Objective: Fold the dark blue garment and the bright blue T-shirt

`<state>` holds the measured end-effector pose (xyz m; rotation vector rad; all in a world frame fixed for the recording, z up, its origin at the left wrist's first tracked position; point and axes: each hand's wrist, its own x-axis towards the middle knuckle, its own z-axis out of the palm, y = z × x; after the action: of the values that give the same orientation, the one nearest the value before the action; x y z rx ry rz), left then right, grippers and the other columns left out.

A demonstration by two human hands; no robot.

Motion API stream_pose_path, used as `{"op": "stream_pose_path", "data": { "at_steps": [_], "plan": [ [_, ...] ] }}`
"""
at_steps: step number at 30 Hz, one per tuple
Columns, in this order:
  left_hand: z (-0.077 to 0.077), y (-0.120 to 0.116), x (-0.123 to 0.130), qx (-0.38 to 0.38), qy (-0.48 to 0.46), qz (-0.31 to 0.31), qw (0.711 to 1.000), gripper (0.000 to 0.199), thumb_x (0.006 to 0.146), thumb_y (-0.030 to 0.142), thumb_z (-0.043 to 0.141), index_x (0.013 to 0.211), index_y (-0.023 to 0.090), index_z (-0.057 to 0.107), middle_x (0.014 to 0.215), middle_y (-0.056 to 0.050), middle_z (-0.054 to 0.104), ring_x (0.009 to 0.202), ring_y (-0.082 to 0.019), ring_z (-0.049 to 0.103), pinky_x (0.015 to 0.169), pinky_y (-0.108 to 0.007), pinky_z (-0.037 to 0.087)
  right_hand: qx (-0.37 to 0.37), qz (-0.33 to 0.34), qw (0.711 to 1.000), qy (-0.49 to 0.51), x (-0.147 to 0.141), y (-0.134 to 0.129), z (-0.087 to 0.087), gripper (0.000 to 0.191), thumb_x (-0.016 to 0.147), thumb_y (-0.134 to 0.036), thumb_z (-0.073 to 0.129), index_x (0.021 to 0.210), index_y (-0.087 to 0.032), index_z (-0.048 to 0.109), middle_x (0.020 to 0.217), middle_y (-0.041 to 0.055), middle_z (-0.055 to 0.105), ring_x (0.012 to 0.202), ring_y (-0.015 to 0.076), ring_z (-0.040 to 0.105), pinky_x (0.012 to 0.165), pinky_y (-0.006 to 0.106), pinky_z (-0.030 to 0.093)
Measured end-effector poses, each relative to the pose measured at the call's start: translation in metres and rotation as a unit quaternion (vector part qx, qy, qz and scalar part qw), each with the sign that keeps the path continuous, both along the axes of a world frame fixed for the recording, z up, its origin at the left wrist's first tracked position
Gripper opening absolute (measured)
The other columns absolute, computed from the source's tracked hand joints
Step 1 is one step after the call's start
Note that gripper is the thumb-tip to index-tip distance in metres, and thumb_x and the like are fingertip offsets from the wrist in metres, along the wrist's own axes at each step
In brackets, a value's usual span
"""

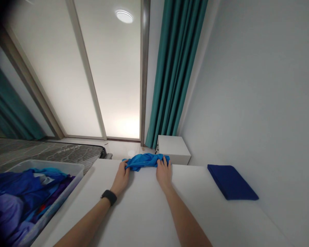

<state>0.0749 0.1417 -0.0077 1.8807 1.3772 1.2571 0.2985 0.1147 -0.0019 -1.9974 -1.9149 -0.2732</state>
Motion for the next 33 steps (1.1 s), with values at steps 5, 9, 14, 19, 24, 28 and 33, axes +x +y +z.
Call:
{"op": "stream_pose_path", "data": {
  "at_steps": [5,9,14,19,24,28,33],
  "plan": [
    [0.002,-0.013,-0.002,0.011,0.071,-0.061,0.996,0.009,0.091,0.019,0.037,0.094,0.021,0.046,0.123,-0.013,0.055,0.114,-0.024,0.054,0.101,-0.044,0.042,0.009,-0.006,1.000,-0.020,0.004,0.024,0.009,0.034,0.089,-0.003,0.036,0.110,-0.019,0.058,0.110,0.0138,0.067,0.118,0.0284,0.045,0.098,0.045,0.026],
    [0.010,-0.022,-0.002,-0.018,0.117,-0.093,0.989,0.012,0.092,0.021,0.036,0.097,0.021,0.046,0.098,-0.008,0.060,0.096,-0.023,0.059,0.089,-0.041,0.047,0.015,-0.008,1.000,-0.007,-0.001,0.022,0.014,0.024,0.091,-0.010,0.042,0.106,-0.021,0.058,0.101,0.0126,0.067,0.102,0.0284,0.048,0.087,0.041,0.031],
    [0.008,-0.015,0.006,-0.008,0.137,-0.187,0.973,0.011,0.093,0.019,0.034,0.097,0.021,0.044,0.093,-0.005,0.058,0.086,-0.020,0.058,0.083,-0.035,0.047,0.016,0.028,0.999,0.040,0.006,0.009,0.014,0.014,0.083,-0.010,0.051,0.092,-0.020,0.056,0.094,0.0079,0.064,0.098,0.0264,0.050,0.084,0.036,0.033],
    [0.005,0.015,0.016,-0.019,0.177,-0.123,0.976,0.014,0.086,0.010,0.040,0.094,0.019,0.046,0.101,-0.010,0.058,0.095,-0.022,0.058,0.090,-0.039,0.044,0.007,0.076,0.994,0.081,0.017,-0.020,0.007,0.019,0.075,-0.004,0.050,0.083,-0.021,0.051,0.087,0.0024,0.061,0.090,0.0202,0.054,0.080,0.029,0.038],
    [0.008,0.031,0.017,-0.037,0.159,-0.076,0.984,0.018,0.089,0.010,0.036,0.099,0.019,0.047,0.101,-0.009,0.062,0.094,-0.021,0.061,0.087,-0.036,0.045,0.015,0.111,0.989,0.100,0.031,-0.056,-0.009,0.024,0.069,-0.001,0.046,0.081,-0.022,0.048,0.085,0.0015,0.058,0.086,0.0202,0.054,0.078,0.030,0.039],
    [0.014,0.018,0.006,-0.054,0.132,-0.022,0.990,0.021,0.097,0.019,0.024,0.107,0.021,0.043,0.091,-0.007,0.066,0.084,-0.022,0.064,0.078,-0.035,0.047,0.024,0.090,0.992,0.089,0.032,-0.068,-0.014,0.025,0.071,-0.001,0.047,0.085,-0.021,0.052,0.086,0.0026,0.060,0.088,0.0212,0.054,0.086,0.033,0.037],
    [0.014,-0.023,-0.015,-0.061,0.140,-0.056,0.987,0.018,0.098,0.028,0.026,0.103,0.023,0.043,0.082,-0.003,0.067,0.078,-0.023,0.067,0.073,-0.031,0.046,0.024,0.039,0.997,0.056,0.007,-0.063,-0.008,0.046,0.080,-0.019,0.059,0.126,-0.019,0.050,0.109,0.0094,0.061,0.107,0.0274,0.052,0.100,0.043,0.030]
  ]
}}
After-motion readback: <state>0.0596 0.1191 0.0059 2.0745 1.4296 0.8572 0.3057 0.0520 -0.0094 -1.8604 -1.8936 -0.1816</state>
